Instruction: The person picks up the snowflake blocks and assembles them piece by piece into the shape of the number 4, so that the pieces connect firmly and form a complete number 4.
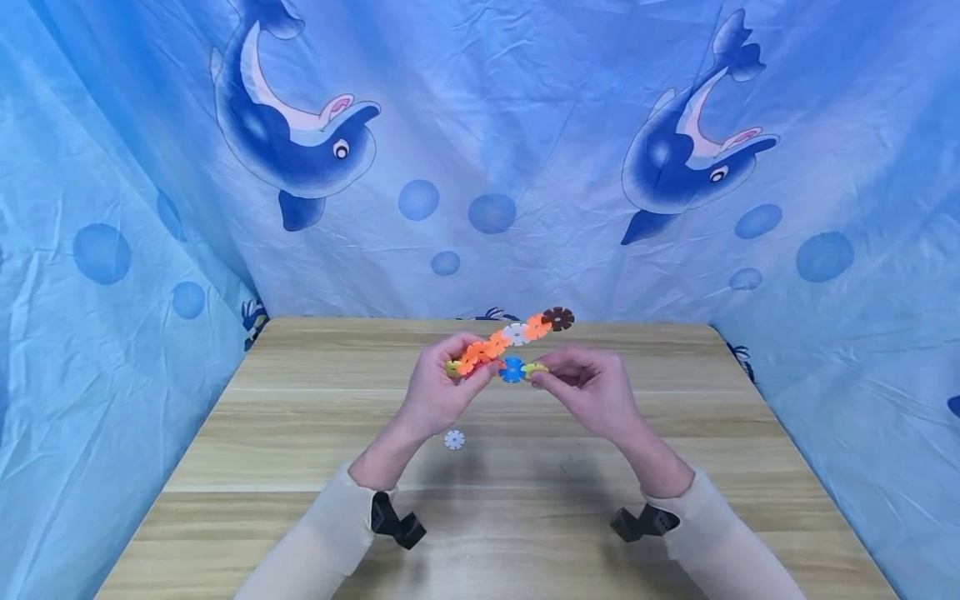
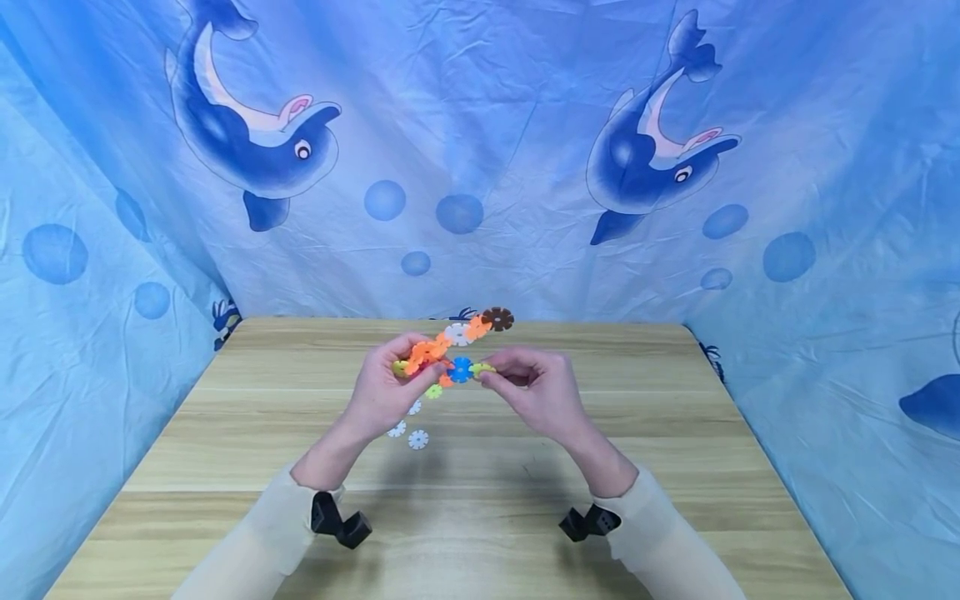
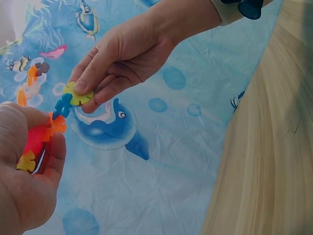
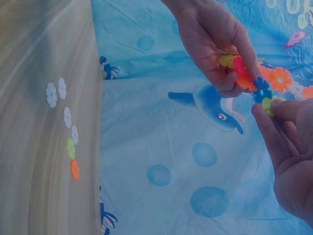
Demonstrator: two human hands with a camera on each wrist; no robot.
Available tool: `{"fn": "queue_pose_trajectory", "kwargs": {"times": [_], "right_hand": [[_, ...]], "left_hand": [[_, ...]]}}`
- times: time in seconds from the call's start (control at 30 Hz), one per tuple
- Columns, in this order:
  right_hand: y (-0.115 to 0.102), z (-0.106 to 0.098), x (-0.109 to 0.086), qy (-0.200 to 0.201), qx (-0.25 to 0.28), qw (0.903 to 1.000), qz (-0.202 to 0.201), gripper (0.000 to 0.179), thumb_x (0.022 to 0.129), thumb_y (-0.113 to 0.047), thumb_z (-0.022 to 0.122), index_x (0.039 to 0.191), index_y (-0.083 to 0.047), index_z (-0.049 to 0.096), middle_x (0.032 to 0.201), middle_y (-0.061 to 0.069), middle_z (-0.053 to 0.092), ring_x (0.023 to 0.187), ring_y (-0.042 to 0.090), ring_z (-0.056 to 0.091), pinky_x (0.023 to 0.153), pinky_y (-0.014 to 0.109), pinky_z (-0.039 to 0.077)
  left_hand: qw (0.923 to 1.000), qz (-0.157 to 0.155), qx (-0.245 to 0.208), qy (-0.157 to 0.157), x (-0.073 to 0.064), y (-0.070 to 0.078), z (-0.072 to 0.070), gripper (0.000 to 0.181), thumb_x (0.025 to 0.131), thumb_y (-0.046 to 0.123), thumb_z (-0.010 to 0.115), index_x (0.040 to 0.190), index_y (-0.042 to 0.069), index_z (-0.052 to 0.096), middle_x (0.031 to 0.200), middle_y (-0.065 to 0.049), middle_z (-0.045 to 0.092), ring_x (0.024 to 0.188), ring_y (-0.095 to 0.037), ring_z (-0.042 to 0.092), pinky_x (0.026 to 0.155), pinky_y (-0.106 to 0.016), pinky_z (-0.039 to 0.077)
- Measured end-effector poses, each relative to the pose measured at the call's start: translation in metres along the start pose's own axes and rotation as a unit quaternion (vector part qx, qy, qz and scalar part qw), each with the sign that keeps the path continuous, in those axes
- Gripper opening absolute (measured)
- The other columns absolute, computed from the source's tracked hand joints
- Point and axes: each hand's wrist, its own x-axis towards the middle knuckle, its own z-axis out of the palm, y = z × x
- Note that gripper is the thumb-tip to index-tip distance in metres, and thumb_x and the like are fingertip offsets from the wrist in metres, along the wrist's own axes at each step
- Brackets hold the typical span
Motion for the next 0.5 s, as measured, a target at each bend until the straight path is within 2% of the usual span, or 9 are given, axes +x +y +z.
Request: {"fn": "queue_pose_trajectory", "kwargs": {"times": [0.33,0.5], "right_hand": [[-0.0006,0.0006,-0.0001,-0.003,0.000,1.0000,0.000,0.013,0.086,0.014,0.079,0.095,0.005,0.079,0.087,0.022,0.078,0.078,0.001,0.078,0.061,0.025,0.064],[-0.0007,0.0015,0.0010,-0.009,0.005,0.9999,0.002,0.013,0.086,0.013,0.080,0.094,0.004,0.079,0.087,0.022,0.078,0.077,0.002,0.078,0.061,0.024,0.064]], "left_hand": [[0.9995,-0.019,0.026,0.003,-0.0006,-0.0001,0.0002,0.013,0.098,0.005,0.075,0.110,0.000,0.074,0.087,-0.013,0.068,0.058,-0.009,0.051,0.049,-0.019,0.047],[0.9993,-0.014,0.034,0.005,-0.0006,-0.0010,0.0011,0.013,0.097,0.004,0.076,0.109,0.001,0.074,0.087,-0.014,0.069,0.058,-0.010,0.052,0.051,-0.020,0.048]]}}
